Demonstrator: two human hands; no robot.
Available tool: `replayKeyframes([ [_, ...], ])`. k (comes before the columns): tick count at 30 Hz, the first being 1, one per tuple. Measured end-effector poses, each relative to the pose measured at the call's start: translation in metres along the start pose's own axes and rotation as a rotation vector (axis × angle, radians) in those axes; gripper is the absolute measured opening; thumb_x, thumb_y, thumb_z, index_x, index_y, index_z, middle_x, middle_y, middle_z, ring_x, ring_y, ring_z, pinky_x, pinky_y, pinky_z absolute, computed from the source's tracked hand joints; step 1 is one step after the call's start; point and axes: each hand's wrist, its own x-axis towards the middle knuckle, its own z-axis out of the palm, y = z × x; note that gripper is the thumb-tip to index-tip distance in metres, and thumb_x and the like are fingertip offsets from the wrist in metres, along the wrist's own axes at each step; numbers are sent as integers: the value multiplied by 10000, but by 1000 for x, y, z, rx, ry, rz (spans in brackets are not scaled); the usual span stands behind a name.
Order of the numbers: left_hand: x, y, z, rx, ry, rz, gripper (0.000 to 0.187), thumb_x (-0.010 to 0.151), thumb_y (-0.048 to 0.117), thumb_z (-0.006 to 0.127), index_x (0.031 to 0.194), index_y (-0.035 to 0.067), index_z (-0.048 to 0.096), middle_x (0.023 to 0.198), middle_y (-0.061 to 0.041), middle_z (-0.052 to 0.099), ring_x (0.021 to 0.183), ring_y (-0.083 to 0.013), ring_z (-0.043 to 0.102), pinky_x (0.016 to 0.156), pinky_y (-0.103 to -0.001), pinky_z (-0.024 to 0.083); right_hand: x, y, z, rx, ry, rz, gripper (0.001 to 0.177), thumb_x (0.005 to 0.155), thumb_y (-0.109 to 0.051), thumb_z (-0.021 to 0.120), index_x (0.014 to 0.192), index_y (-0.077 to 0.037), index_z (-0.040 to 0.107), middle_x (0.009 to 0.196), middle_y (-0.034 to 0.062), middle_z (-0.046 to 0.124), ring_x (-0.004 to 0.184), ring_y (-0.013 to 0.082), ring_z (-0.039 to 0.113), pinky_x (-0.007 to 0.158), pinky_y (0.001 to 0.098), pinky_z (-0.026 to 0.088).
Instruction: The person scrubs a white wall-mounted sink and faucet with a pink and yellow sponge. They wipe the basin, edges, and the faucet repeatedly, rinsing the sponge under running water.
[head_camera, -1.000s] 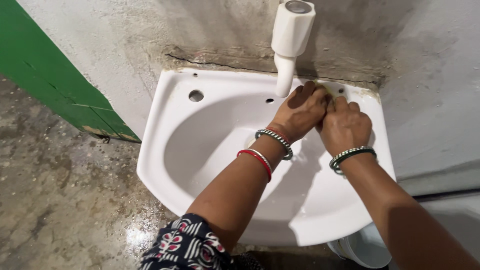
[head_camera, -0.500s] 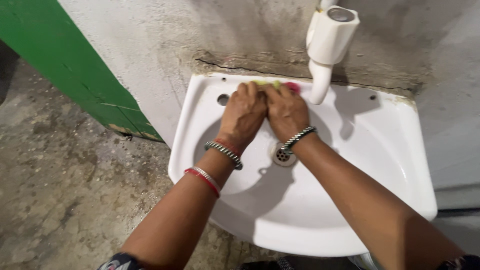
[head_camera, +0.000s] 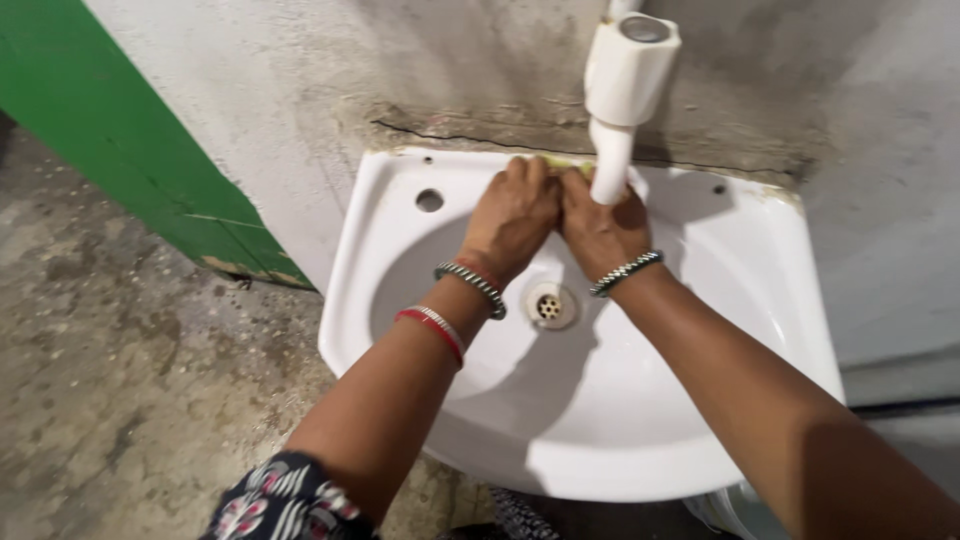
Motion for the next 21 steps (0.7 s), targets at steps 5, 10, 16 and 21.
replayKeyframes([
  [5, 43, 71, 33, -181, 64, 94, 237, 858, 94, 635, 1082, 30, 682, 1098, -143, 607, 1054, -324, 585, 883, -414, 548, -54, 60, -28, -430, -173, 63, 233, 800, -311, 764, 861, -90, 723, 978, 66, 640, 989, 267, 640, 782, 398, 567],
  [10, 62, 122, 30, -330, -3, 307, 165, 843, 114, 650, 994, 69, 700, 1127, -101, 620, 1118, -288, 579, 939, -397, 531, -103, 76, -63, -461, -307, 288, 338, 835, -340, 751, 976, -33, 730, 987, 107, 629, 921, 272, 643, 614, 378, 567],
  [16, 26, 180, 8, -474, -252, 452, 342, 799, 235, 721, 1088, 54, 706, 1167, -78, 630, 1090, -249, 588, 943, -390, 523, -159, 35, -132, -342, -489, 539, 453, 833, -391, 767, 992, 29, 707, 943, 172, 633, 814, 314, 668, 625, 429, 591],
  [21, -13, 188, 10, -590, -106, 439, 487, 818, 129, 709, 1285, -3, 668, 1177, -97, 631, 1051, -264, 606, 918, -369, 549, -187, 15, -144, -256, -429, 515, 412, 723, -331, 806, 921, 19, 716, 975, 160, 635, 889, 315, 677, 688, 412, 609],
])
